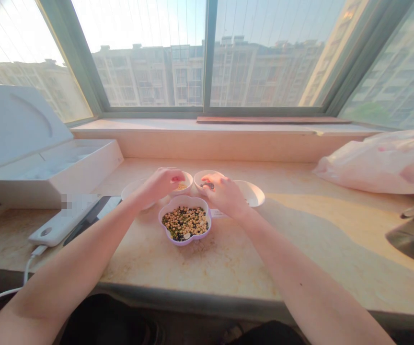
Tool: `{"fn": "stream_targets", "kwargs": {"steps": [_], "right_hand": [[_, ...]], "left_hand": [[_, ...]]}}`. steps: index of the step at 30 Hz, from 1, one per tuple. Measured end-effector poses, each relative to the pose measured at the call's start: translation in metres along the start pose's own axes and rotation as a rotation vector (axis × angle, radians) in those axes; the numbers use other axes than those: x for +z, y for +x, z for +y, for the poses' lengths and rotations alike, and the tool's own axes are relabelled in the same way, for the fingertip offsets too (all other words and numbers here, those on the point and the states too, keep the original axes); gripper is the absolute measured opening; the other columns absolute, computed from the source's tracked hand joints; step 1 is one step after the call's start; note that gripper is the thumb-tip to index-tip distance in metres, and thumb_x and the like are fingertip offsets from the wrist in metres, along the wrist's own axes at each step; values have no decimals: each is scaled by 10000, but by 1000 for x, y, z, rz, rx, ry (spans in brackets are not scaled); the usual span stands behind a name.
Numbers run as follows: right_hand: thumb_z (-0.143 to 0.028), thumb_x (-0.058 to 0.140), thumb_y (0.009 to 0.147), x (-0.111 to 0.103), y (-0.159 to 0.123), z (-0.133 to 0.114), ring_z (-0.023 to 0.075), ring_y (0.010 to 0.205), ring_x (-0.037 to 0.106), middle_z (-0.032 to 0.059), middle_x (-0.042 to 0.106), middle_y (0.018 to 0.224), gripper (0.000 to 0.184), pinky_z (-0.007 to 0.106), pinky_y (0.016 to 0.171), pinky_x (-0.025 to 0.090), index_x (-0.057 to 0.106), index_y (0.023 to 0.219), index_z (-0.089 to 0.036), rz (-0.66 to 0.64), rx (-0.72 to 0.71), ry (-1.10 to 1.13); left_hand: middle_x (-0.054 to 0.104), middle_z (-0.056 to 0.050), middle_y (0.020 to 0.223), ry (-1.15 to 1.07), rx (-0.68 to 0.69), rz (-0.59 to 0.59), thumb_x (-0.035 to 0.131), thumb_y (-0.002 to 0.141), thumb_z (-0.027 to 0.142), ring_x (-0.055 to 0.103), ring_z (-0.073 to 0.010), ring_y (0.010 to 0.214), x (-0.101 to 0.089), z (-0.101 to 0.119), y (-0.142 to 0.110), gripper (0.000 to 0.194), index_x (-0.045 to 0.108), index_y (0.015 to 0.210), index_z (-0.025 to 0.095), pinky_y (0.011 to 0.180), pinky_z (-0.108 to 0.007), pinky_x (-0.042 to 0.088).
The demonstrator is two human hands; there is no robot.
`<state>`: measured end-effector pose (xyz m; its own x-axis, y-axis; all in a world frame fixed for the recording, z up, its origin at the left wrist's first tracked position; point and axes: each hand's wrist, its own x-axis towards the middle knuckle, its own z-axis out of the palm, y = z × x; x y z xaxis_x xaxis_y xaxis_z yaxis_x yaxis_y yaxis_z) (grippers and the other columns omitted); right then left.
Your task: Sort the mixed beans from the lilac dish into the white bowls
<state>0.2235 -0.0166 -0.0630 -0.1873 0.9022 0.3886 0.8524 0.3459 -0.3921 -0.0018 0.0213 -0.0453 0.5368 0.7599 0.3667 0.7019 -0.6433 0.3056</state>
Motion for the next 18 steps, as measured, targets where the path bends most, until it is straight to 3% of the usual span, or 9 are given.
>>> {"fn": "stream_targets", "kwargs": {"steps": [4, 7, 12, 18], "right_hand": [[-261, 561, 947, -1, -1, -3, 218, 910, 693, 50, 762, 1189, 255, 345, 873, 518, 761, 1098, -212, -6, -2, -3], [-280, 573, 953, 0, -1, -4, 222, 913, 694, 52, 769, 1154, 240, 347, 872, 520, 771, 1076, -221, -10, -14, -14], [-314, 605, 954, 1, -2, -3, 226, 898, 703, 50, 780, 1099, 220, 338, 805, 526, 779, 1062, -232, -19, -31, -6], [-207, 586, 944, 4, -4, -6, 217, 909, 704, 62, 783, 1063, 232, 339, 826, 517, 779, 1072, -212, -81, -147, 81]], "left_hand": [[749, -82, 918, 38, -143, 109, 503, 861, 89, 627, -166, 819, -2, -29, 3, 240, 734, 874, 152, 756, -266, 450], [742, -68, 875, 31, -158, 81, 499, 866, 126, 614, -162, 787, 0, -39, 3, 233, 731, 856, 152, 709, -261, 419], [625, -14, 686, 20, -175, 41, 496, 839, 146, 495, -132, 652, 1, -36, 1, 212, 665, 711, 152, 625, -266, 318], [509, 17, 619, -38, -176, 23, 486, 799, 143, 406, -125, 635, -4, -27, -1, 187, 585, 642, 161, 626, -269, 286]]}}
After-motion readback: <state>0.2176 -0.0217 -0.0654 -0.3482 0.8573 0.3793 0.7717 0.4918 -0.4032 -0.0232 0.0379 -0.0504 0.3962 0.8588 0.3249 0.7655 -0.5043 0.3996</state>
